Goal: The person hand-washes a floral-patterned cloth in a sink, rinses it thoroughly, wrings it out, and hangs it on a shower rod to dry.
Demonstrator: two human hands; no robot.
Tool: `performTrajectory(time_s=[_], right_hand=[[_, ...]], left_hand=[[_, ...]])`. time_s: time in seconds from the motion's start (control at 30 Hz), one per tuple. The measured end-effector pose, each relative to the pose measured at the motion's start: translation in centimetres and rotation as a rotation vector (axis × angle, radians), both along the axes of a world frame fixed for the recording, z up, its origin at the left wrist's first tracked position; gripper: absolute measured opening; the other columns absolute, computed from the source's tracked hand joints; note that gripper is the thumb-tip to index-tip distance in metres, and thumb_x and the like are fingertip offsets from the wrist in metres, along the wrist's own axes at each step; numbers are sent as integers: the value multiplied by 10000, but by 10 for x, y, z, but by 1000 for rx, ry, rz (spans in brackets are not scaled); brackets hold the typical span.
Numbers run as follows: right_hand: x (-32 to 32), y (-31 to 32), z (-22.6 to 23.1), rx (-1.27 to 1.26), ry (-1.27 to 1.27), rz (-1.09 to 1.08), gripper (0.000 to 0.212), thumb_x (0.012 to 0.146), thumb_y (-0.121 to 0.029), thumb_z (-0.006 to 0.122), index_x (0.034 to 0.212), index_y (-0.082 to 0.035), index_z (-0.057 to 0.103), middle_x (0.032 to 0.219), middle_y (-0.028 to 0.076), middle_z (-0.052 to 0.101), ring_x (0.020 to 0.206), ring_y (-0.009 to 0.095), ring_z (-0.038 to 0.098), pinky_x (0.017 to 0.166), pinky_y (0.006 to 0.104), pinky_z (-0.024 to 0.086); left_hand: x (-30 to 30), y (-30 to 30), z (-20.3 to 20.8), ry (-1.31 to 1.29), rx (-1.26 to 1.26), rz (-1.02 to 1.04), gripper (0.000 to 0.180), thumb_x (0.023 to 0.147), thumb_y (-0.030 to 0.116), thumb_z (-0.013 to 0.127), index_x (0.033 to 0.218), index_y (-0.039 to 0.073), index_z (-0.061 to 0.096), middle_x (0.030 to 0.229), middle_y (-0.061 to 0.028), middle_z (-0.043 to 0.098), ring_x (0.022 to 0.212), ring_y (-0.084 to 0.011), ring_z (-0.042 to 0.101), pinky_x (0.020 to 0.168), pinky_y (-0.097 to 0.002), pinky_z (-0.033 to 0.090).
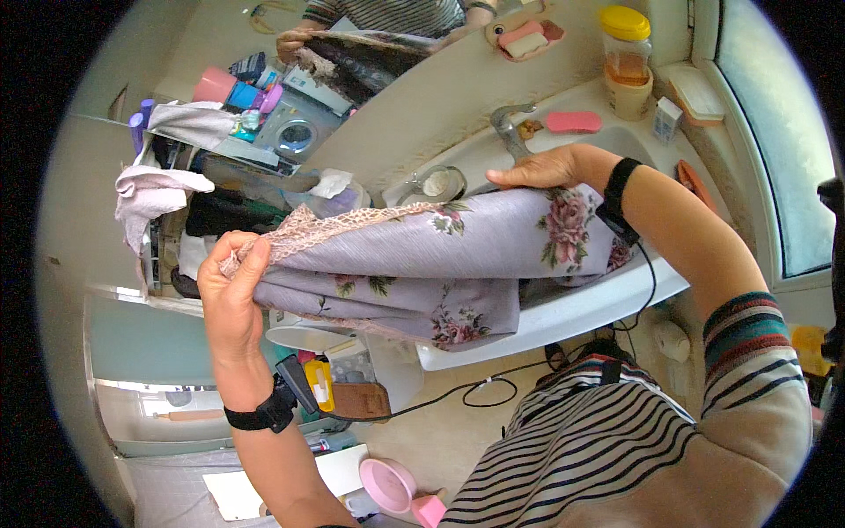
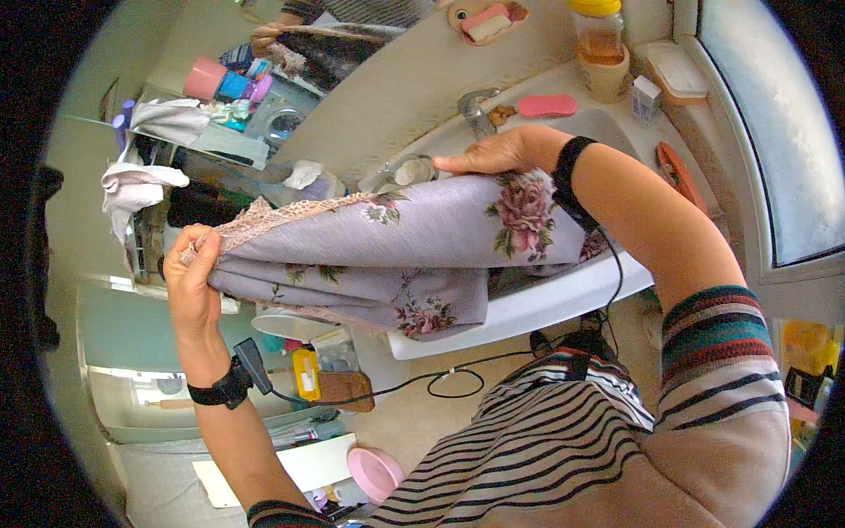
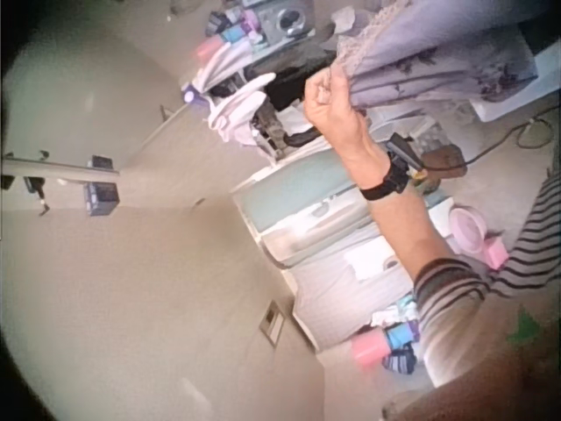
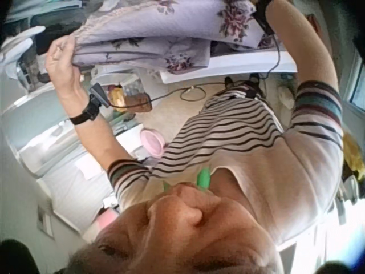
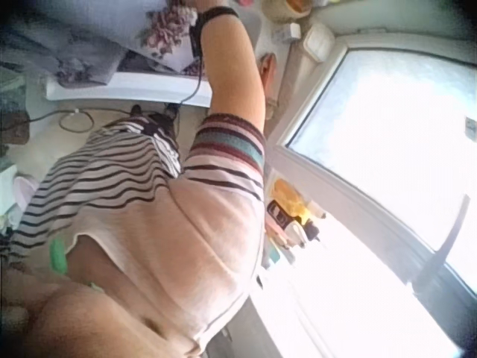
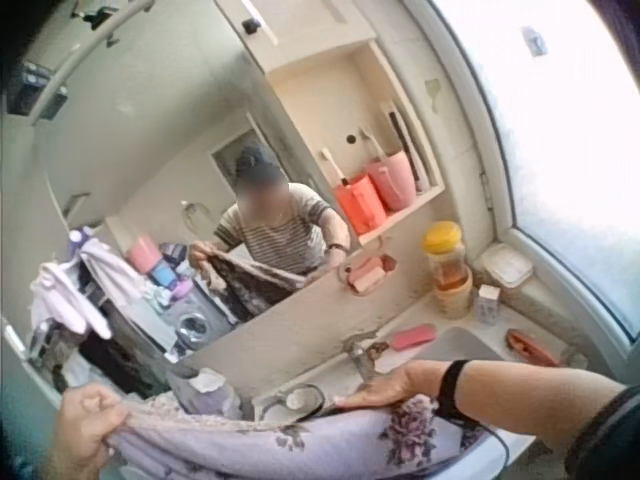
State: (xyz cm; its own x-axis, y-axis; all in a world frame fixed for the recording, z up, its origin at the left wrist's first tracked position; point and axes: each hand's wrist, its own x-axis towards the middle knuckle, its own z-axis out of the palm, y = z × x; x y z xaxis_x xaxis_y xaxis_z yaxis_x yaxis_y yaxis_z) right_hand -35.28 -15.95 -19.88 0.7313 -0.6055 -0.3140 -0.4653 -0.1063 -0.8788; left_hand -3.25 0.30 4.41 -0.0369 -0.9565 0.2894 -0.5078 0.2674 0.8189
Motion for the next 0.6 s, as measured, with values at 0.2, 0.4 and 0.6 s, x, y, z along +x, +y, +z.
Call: performTrajectory(time_s=[0.2,0.4,0.6], right_hand=[[-10,16,-5,286,-165,256,461,930,-410,588,1120,5,651,1031,57,658,919,144,570,844,304,459],[-60,1,59,-157,-365,-45,308,845,-344,717,763,-70,601,701,-72,515,714,61,469,640,256,377],[-73,-14,118,-601,-376,-251,330,828,-351,738,755,-92,546,687,-79,471,660,53,433,560,257,329]], left_hand=[[11,4,0,2,13,48,42,874,52,679,849,37,648,788,38,595,727,-38,502,688,-198,383],[28,6,-4,44,59,92,78,903,121,660,855,66,634,812,30,608,732,-54,517,692,-215,392],[34,1,2,94,-3,103,93,921,148,640,862,78,625,835,16,636,754,-65,549,720,-228,419]])
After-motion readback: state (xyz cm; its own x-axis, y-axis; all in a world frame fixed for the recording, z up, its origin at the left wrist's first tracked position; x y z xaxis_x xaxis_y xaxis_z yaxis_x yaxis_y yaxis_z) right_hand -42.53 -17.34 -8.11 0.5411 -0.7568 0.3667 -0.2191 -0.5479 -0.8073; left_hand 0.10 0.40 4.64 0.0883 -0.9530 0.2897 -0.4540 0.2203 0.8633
